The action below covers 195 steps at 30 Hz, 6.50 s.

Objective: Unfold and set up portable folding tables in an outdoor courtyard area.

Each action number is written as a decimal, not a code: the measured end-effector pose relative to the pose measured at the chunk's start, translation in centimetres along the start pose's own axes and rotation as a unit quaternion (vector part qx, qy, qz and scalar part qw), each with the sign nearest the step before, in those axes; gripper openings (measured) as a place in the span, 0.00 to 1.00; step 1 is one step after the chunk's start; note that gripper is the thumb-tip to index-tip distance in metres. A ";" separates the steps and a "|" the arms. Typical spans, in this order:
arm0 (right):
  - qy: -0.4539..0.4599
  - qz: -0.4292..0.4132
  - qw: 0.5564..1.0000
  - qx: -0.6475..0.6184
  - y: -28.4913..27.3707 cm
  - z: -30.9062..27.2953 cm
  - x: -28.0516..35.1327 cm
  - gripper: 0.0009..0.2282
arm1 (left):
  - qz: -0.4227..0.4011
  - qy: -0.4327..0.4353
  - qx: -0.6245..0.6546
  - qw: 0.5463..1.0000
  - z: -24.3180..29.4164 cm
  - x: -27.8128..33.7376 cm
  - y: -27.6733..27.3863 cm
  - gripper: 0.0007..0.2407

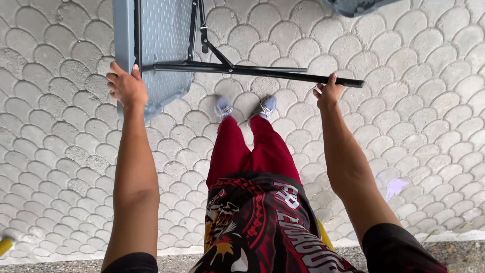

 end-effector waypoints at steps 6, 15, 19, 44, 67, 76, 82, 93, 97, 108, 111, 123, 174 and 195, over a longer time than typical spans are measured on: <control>-0.008 0.046 0.997 -0.057 -3.0 5.8 2.4 0.22 | 0.003 -0.002 0.027 1.000 0.3 -0.4 -0.7 0.24; 0.025 -0.056 0.996 -0.059 -3.7 6.8 15.0 0.15 | -0.042 0.022 0.094 0.994 -0.1 -1.9 -1.4 0.26; 0.069 -0.066 0.994 0.044 -1.3 11.0 23.4 0.12 | -0.071 0.050 0.070 0.994 3.0 0.2 -1.3 0.28; -0.126 -0.153 0.886 0.419 42.5 12.5 1.8 0.15 | 0.104 0.086 0.024 0.991 17.9 -14.2 -9.4 0.21; -0.078 -0.263 0.838 0.471 50.2 17.2 -8.8 0.07 | 0.170 0.043 -0.072 0.982 15.8 -15.3 -6.6 0.33; -0.227 -0.198 0.795 0.526 32.5 6.7 -0.4 0.12 | 0.166 0.040 -0.078 0.982 16.0 -14.8 -6.5 0.31; -0.184 -0.174 0.847 0.467 18.6 1.7 11.9 0.12 | 0.163 0.050 -0.039 0.985 15.1 -15.5 -5.5 0.33; -0.129 -0.095 0.948 0.274 2.2 -0.4 36.4 0.16 | -0.017 0.165 -0.007 0.986 15.0 -6.7 -7.2 0.44; -0.114 -0.111 0.958 0.237 3.7 1.7 38.4 0.16 | -0.009 0.261 -0.027 0.965 12.7 1.0 -10.7 0.40; -0.141 -0.174 0.881 0.417 12.7 1.7 28.8 0.16 | 0.038 0.191 0.024 0.981 10.5 -11.9 -2.3 0.49; -0.144 -0.179 0.858 0.459 16.8 3.7 22.3 0.16 | 0.077 0.166 0.025 0.983 10.7 -12.2 -2.2 0.45; -0.182 -0.151 0.879 0.415 38.2 16.2 -1.0 0.22 | 0.169 0.117 -0.032 0.978 13.5 -9.2 -7.3 0.35; -0.051 -0.012 0.993 -0.108 -13.1 13.0 43.2 0.17 | -0.150 0.273 0.133 0.941 9.1 6.3 3.9 0.39; -0.127 0.001 0.981 -0.149 -43.3 2.4 36.2 0.13 | -0.334 0.561 0.258 0.712 48.8 57.9 -4.0 0.19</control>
Point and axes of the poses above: each hand's wrist, its own x-axis away from the middle knuckle, its own y-axis out of the palm, z = x × y, the point moved 4 cm from there along -x, towards the middle knuckle, and after that the axes turned 6 degrees about y, right-handed, at the moved point
